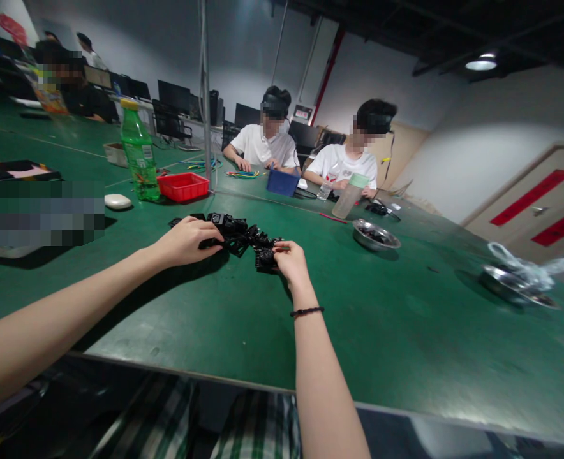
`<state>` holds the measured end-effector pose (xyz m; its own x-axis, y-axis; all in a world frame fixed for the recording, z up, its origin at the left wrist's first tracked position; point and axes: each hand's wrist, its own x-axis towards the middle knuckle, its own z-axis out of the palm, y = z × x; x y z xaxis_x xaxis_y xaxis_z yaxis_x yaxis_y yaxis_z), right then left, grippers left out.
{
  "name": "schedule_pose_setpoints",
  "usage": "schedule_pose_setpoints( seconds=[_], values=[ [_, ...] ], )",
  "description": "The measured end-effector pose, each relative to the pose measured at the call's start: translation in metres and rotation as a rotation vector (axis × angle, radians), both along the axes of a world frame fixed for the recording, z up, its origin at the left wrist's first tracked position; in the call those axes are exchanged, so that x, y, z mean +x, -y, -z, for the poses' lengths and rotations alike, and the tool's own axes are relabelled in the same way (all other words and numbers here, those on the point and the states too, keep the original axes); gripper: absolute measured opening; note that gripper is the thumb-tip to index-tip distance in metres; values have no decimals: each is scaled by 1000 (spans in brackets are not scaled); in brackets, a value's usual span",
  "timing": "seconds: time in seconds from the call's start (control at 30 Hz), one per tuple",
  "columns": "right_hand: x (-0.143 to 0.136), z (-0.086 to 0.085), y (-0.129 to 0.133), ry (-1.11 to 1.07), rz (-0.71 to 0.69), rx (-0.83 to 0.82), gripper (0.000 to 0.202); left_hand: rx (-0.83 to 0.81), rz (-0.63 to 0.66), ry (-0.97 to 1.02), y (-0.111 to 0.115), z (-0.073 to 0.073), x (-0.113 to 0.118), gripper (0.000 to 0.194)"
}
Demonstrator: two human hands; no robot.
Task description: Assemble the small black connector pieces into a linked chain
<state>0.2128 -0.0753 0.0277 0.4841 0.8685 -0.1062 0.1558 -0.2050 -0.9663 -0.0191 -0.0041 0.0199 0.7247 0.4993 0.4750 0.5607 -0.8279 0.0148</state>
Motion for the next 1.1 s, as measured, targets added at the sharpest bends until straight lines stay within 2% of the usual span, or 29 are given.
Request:
schedule_pose_setpoints(
  seconds=[0.27, 1.1],
  values=[
    [0, 1, 3, 11, -1, -50, 31, -1, 5, -6, -2, 1, 0, 22],
    [1, 2, 2, 13, 8, -18, 24, -23, 14, 7, -2, 0, -1, 23]
  ],
)
